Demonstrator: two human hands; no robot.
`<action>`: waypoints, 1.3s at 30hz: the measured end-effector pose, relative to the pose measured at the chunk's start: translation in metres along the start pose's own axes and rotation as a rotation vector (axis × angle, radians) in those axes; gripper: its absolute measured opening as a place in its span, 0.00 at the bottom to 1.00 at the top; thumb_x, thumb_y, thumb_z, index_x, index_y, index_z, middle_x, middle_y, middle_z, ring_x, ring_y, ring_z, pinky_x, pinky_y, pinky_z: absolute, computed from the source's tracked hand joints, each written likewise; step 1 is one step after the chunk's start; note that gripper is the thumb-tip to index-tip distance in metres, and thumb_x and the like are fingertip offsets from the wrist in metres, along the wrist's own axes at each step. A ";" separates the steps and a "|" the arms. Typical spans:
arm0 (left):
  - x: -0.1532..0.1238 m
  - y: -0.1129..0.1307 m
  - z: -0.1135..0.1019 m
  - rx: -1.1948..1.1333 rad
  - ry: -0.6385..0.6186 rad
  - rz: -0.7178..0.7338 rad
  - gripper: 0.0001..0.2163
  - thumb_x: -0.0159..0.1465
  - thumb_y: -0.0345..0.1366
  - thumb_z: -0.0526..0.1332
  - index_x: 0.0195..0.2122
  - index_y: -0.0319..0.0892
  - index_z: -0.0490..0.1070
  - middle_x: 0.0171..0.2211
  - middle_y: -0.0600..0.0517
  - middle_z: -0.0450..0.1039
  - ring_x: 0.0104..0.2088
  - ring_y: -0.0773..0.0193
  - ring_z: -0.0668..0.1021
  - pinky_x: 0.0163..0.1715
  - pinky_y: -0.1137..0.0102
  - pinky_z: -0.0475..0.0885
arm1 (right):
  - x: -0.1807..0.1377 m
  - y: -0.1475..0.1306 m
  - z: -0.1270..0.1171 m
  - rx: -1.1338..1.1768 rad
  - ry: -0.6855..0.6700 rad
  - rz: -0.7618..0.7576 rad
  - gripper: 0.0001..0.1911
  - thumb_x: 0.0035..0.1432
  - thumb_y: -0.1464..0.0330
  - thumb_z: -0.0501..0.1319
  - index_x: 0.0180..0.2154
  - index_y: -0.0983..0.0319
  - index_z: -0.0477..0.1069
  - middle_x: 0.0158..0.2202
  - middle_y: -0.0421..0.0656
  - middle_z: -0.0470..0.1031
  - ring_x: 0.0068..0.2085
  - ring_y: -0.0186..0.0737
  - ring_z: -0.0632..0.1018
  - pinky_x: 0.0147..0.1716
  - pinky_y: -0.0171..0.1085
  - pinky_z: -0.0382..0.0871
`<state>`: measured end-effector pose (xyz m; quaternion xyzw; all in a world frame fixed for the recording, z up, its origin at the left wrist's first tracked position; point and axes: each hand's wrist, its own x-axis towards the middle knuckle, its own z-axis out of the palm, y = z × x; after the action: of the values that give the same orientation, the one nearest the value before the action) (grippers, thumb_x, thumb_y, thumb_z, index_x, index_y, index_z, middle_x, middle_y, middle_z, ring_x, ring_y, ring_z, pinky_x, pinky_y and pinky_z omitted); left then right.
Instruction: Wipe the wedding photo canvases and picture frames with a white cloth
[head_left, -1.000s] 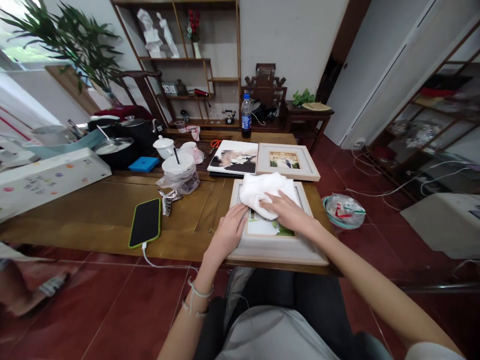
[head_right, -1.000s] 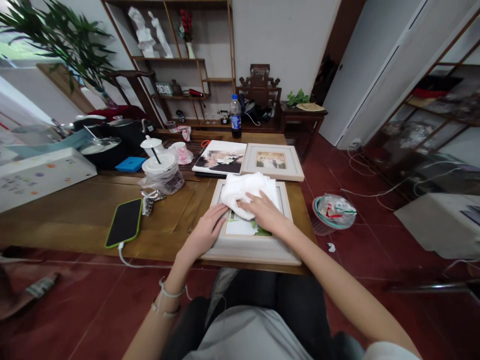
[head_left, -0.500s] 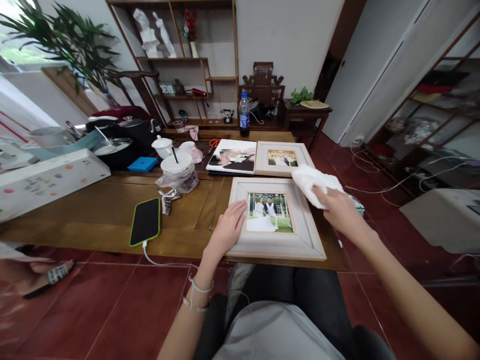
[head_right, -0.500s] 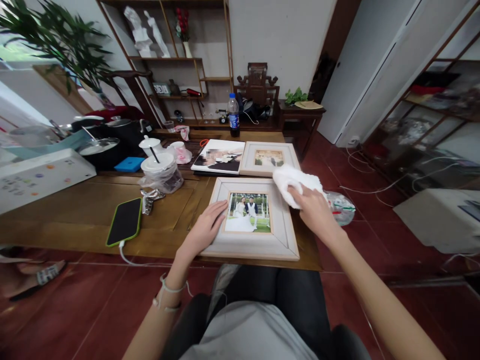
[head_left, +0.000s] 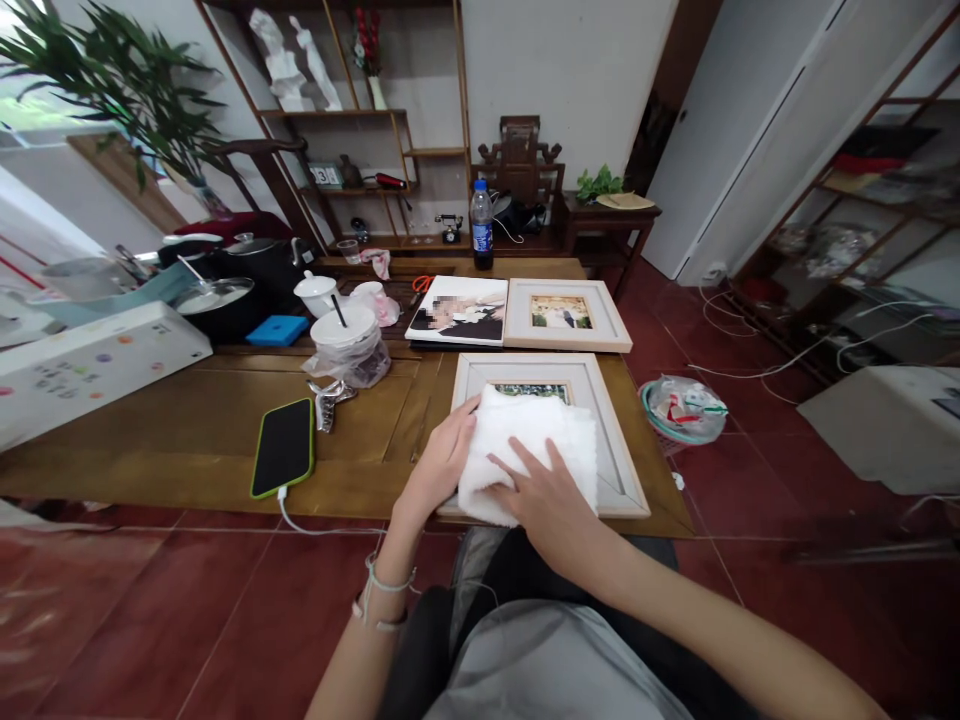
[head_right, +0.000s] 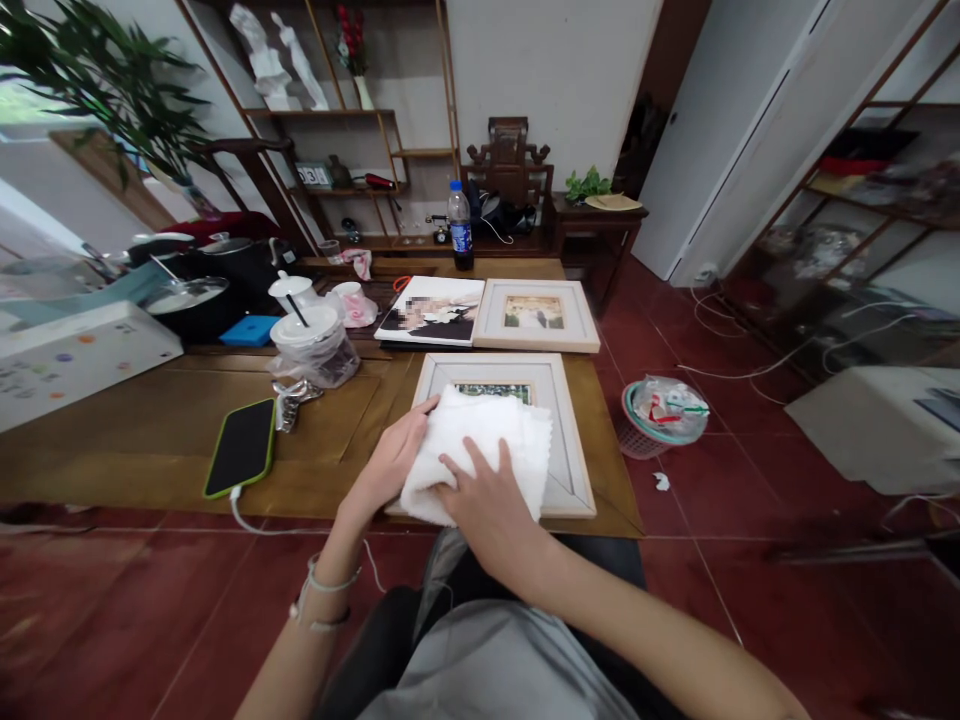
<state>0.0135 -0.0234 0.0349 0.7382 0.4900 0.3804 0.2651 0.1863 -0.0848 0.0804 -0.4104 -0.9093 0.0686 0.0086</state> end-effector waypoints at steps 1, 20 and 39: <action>0.000 -0.002 0.001 0.032 -0.012 0.012 0.20 0.69 0.41 0.44 0.58 0.40 0.61 0.58 0.46 0.64 0.59 0.60 0.66 0.60 0.62 0.59 | 0.000 0.001 0.003 -0.001 -0.001 -0.006 0.23 0.57 0.78 0.50 0.52 0.57 0.68 0.62 0.46 0.60 0.63 0.59 0.54 0.55 0.67 0.48; 0.002 -0.016 0.010 0.203 -0.069 0.097 0.17 0.67 0.34 0.49 0.57 0.42 0.62 0.59 0.44 0.63 0.60 0.57 0.64 0.59 0.55 0.60 | -0.101 0.143 -0.061 0.123 0.183 0.251 0.26 0.44 0.79 0.47 0.40 0.57 0.74 0.40 0.43 0.78 0.39 0.46 0.78 0.40 0.41 0.70; 0.002 -0.013 0.010 0.178 -0.060 0.080 0.17 0.67 0.33 0.49 0.57 0.42 0.62 0.59 0.45 0.63 0.60 0.57 0.64 0.59 0.56 0.60 | 0.018 0.139 -0.002 -0.316 0.230 0.155 0.33 0.47 0.84 0.49 0.55 0.60 0.65 0.62 0.48 0.60 0.63 0.58 0.55 0.57 0.65 0.44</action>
<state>0.0152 -0.0166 0.0196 0.7887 0.4841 0.3235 0.1975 0.2778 0.0198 0.0635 -0.4805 -0.8675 -0.1217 0.0424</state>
